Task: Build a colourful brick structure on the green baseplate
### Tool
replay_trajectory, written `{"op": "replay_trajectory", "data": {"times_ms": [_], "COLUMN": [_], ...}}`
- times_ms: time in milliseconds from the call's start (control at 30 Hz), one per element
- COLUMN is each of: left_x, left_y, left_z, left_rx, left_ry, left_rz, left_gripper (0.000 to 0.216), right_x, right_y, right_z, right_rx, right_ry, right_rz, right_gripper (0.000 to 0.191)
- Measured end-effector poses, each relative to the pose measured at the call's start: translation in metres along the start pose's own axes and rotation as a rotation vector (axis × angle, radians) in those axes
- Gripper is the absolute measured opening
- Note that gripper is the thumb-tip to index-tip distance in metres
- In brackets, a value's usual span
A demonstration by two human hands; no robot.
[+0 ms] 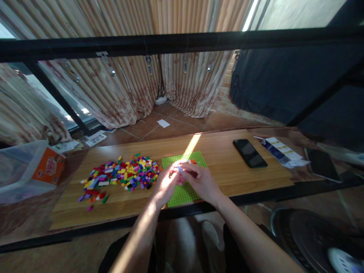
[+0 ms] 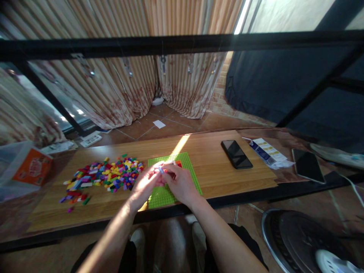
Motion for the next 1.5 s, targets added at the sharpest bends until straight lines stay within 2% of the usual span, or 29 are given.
{"op": "replay_trajectory", "data": {"times_ms": [67,167,267,333,433,767,967,1200,1500], "left_x": [-0.002,-0.004,-0.004,-0.004,-0.005,-0.007,-0.005,-0.005,-0.006], "left_y": [-0.002,-0.010,-0.014,-0.013,-0.008,0.000,0.002,0.002,0.004], "left_z": [-0.003,-0.005,-0.007,-0.008,-0.011,-0.020,-0.016,-0.018,-0.019], "left_rx": [-0.053,-0.261,-0.477,-0.552,-0.605,-0.752,-0.709,-0.686,-0.662], "left_ry": [-0.012,-0.020,-0.095,-0.150,-0.148,-0.067,-0.049,-0.052,-0.017], "left_rz": [0.071,0.212,0.256,0.232,0.189,0.092,0.072,0.086,0.047], "left_gripper": [0.048,0.045,0.044,0.047,0.051,0.053,0.048,0.043,0.032], "right_x": [-0.002,-0.008,-0.013,-0.016,-0.017,-0.017,-0.020,-0.023,-0.023], "right_y": [-0.009,-0.022,-0.027,-0.026,-0.021,-0.017,-0.021,-0.020,-0.024], "right_z": [0.009,0.025,0.037,0.041,0.043,0.047,0.056,0.064,0.064], "right_rx": [0.023,0.188,0.376,0.463,0.531,0.496,0.355,0.214,0.359], "right_ry": [0.048,0.162,0.222,0.235,0.239,0.184,0.210,0.230,0.144], "right_rz": [0.082,0.209,0.201,0.157,0.134,0.126,0.148,0.133,0.013], "right_gripper": [0.022,0.021,0.021,0.020,0.020,0.024,0.018,0.024,0.026]}}
Point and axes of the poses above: each hand's wrist, its own x-axis away from the middle knuckle, its own y-axis out of the palm, z = x × y, the point moved 2 cm from there along -x, towards the middle knuckle, and after that the axes turned 7 degrees about -z, right-handed, at the moved point
